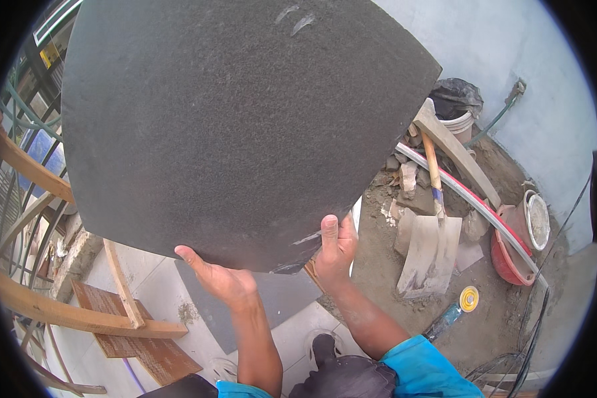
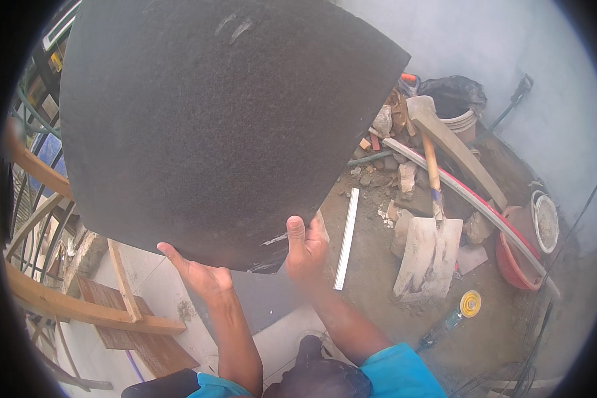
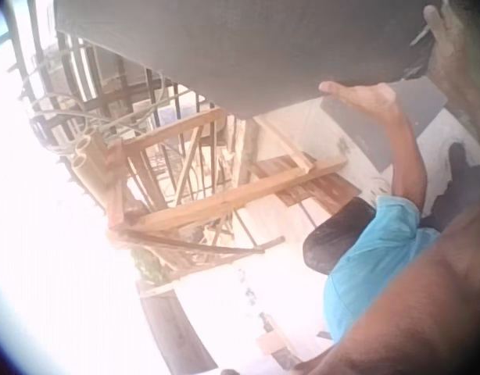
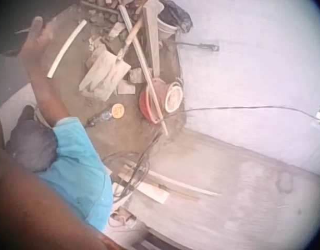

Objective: The person measures and marks a large grey tile using a tape measure, marker, and straight edge. They then use an angle grinder to cut the tile along the marked line. The process is repeated for a second tile.

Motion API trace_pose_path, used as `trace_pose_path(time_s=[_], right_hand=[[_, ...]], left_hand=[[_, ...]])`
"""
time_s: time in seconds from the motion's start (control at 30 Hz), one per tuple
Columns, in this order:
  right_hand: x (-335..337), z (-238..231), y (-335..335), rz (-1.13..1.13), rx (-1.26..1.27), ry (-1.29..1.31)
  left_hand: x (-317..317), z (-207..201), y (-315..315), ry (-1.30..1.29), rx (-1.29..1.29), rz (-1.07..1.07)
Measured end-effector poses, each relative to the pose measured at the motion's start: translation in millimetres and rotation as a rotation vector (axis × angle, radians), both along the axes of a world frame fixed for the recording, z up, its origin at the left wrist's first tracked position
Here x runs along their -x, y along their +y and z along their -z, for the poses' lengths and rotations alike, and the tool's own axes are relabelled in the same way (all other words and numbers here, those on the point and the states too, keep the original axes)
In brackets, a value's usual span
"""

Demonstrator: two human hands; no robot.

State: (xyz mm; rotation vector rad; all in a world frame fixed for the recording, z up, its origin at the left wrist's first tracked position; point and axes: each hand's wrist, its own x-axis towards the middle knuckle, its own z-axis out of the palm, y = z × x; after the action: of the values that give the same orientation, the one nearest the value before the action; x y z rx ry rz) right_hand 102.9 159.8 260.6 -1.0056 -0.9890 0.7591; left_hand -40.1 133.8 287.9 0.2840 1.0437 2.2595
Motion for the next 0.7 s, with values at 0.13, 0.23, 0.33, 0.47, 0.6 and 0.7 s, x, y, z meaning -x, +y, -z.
trace_pose_path(time_s=[0.13,0.23,0.33,0.47,0.6,0.7], right_hand=[[-84,-80,1,0.457,-0.255,-0.588],[-78,-128,15,0.266,-0.267,-0.756],[-62,-98,43,-0.12,0.082,-0.86],[-97,8,36,-0.351,0.415,-0.543],[-96,83,-25,-0.268,0.649,-0.454],[-85,135,-54,-0.269,0.75,-0.456]], left_hand=[[74,25,-32,0.033,0.05,0.021],[101,60,-69,0.049,0.181,0.058],[93,90,-91,0.003,0.278,0.139],[91,138,-113,0.06,0.662,0.118],[98,180,-142,0.145,1.103,0.174],[101,202,-167,0.201,1.186,0.077]])
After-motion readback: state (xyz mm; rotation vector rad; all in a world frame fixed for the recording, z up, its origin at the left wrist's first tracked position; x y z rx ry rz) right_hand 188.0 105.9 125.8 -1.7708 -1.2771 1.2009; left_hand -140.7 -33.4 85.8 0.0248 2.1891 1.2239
